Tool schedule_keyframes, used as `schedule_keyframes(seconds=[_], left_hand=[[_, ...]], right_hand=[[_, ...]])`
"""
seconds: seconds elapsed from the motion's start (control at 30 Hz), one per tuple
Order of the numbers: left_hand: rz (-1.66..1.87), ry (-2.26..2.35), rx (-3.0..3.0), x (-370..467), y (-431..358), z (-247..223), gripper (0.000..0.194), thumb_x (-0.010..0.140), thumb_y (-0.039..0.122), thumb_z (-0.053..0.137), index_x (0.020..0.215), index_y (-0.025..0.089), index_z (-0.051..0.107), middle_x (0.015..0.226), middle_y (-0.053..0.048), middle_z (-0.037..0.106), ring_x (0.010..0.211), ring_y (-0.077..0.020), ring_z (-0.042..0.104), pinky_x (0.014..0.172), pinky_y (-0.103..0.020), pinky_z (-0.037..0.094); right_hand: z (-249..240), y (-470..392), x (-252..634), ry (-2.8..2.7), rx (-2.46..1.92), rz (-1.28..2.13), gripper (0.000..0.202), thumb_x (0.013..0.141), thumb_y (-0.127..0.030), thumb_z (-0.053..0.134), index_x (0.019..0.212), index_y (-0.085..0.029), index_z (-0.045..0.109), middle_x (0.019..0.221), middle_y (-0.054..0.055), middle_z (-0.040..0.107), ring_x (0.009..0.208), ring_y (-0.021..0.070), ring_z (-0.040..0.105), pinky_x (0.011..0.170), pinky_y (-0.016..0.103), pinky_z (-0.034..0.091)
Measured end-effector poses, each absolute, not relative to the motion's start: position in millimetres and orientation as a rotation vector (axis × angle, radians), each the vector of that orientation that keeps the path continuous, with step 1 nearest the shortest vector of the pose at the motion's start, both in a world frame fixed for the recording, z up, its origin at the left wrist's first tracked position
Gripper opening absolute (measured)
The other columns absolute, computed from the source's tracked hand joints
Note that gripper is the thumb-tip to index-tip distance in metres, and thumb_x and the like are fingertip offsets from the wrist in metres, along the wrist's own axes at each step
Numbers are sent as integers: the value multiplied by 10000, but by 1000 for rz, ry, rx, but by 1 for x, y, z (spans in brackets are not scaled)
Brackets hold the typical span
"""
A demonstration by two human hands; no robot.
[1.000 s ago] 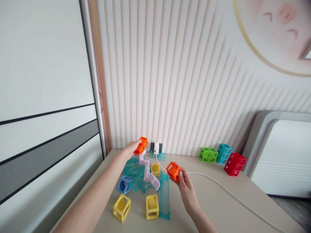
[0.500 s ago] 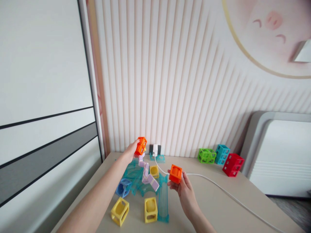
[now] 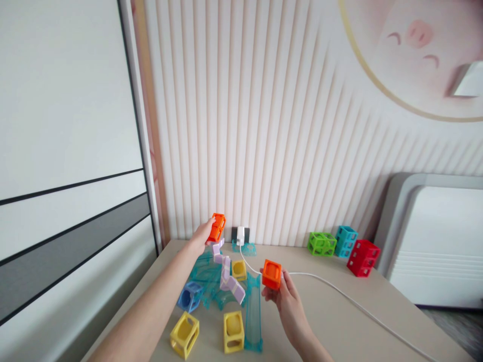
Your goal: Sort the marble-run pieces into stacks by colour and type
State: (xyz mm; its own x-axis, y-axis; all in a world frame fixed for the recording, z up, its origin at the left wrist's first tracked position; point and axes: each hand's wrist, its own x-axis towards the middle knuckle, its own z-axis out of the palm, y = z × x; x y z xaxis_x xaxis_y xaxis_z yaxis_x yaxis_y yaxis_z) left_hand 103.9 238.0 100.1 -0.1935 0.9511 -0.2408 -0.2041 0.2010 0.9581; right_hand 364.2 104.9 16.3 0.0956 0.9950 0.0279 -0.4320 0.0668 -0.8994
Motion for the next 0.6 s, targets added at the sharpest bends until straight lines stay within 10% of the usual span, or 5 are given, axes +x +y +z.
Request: schedule_keyframes(seconds=[0.6], left_hand=[[1186,1388,823,105,238,95,415,949,501,488,902,140,686,640,-99,740,434,-190,662,304,-187,188]], right_hand=[[22,102,364,-870,-907,1269,598,719,-767,709,944,-216,653,609,14,688,542,170,581,548,285,464]])
